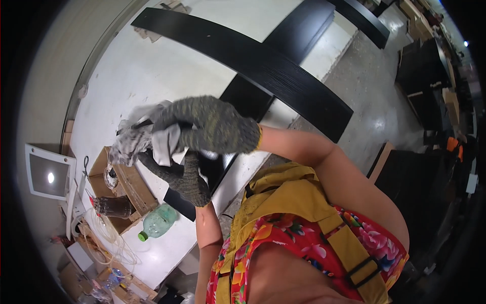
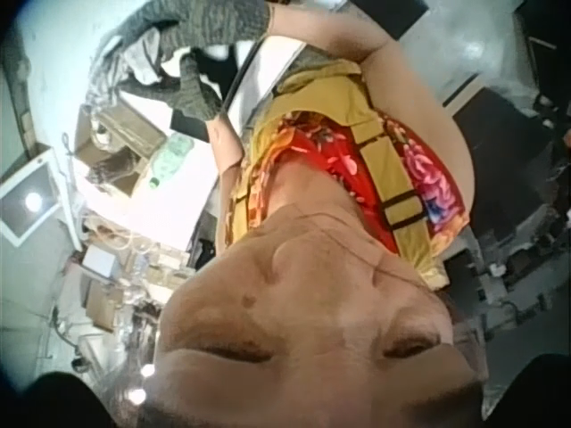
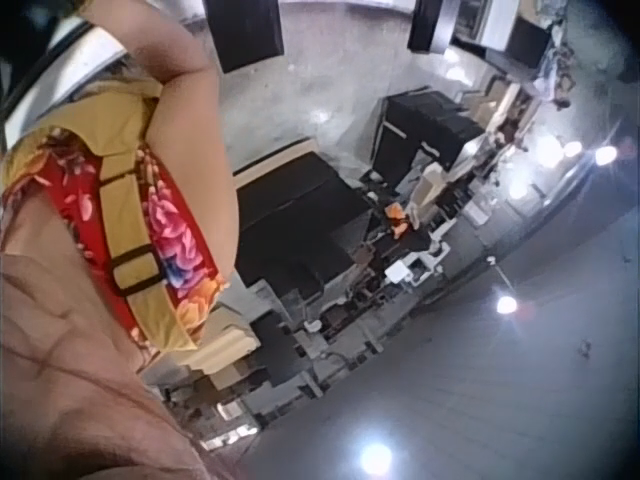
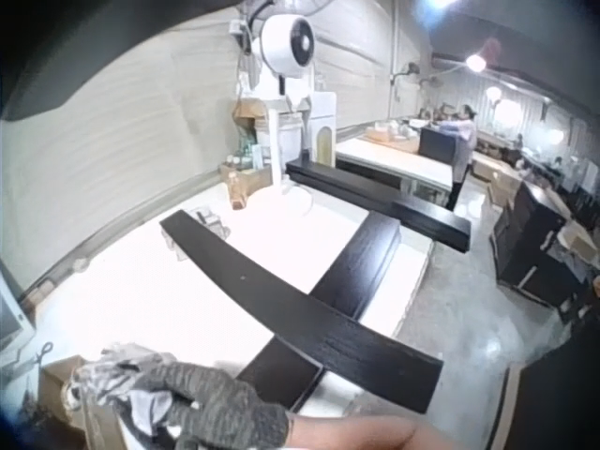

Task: Cleaning and wiping down black wooden slats or furniture components using a cloth and liquid cleaner.

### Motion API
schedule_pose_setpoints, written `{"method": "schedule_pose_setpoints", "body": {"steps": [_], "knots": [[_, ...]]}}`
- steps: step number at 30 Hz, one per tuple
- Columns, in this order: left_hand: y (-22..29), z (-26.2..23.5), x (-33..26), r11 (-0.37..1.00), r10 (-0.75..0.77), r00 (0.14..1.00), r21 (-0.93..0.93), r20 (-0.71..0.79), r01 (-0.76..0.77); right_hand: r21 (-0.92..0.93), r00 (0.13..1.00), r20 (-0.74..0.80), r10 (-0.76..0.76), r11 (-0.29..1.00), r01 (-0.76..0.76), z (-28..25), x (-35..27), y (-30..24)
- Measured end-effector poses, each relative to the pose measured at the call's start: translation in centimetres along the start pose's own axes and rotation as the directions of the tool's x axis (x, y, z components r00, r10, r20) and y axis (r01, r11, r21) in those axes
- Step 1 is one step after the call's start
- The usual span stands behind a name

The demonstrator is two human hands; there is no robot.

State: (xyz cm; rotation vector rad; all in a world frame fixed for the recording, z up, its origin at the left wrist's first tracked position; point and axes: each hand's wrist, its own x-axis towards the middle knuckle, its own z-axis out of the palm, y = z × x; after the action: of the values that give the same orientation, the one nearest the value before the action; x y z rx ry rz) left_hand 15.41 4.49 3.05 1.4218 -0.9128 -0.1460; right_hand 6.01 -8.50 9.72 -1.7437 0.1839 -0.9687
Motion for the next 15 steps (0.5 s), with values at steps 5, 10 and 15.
{"method": "schedule_pose_setpoints", "body": {"steps": [5,10,15], "knots": [[-6.8,-3.6,-5.5,0.938,-0.019,0.956,0.337,0.293,-0.085,-0.541,0.947,-0.012,-0.32,0.799,0.263,-3.2,-5.7,-4.0],[-3.9,1.1,-9.4,0.501,-0.486,0.694,-0.481,0.532,0.72,-0.585,0.989,0.139,-0.051,0.802,0.124,-9.2,-10.2,-5.9],[7.5,10.9,-6.6,0.836,-0.28,0.473,-0.03,0.835,0.548,-0.533,1.0,0.021,0.016,0.846,-0.002,-14.7,-15.4,-5.8]]}}
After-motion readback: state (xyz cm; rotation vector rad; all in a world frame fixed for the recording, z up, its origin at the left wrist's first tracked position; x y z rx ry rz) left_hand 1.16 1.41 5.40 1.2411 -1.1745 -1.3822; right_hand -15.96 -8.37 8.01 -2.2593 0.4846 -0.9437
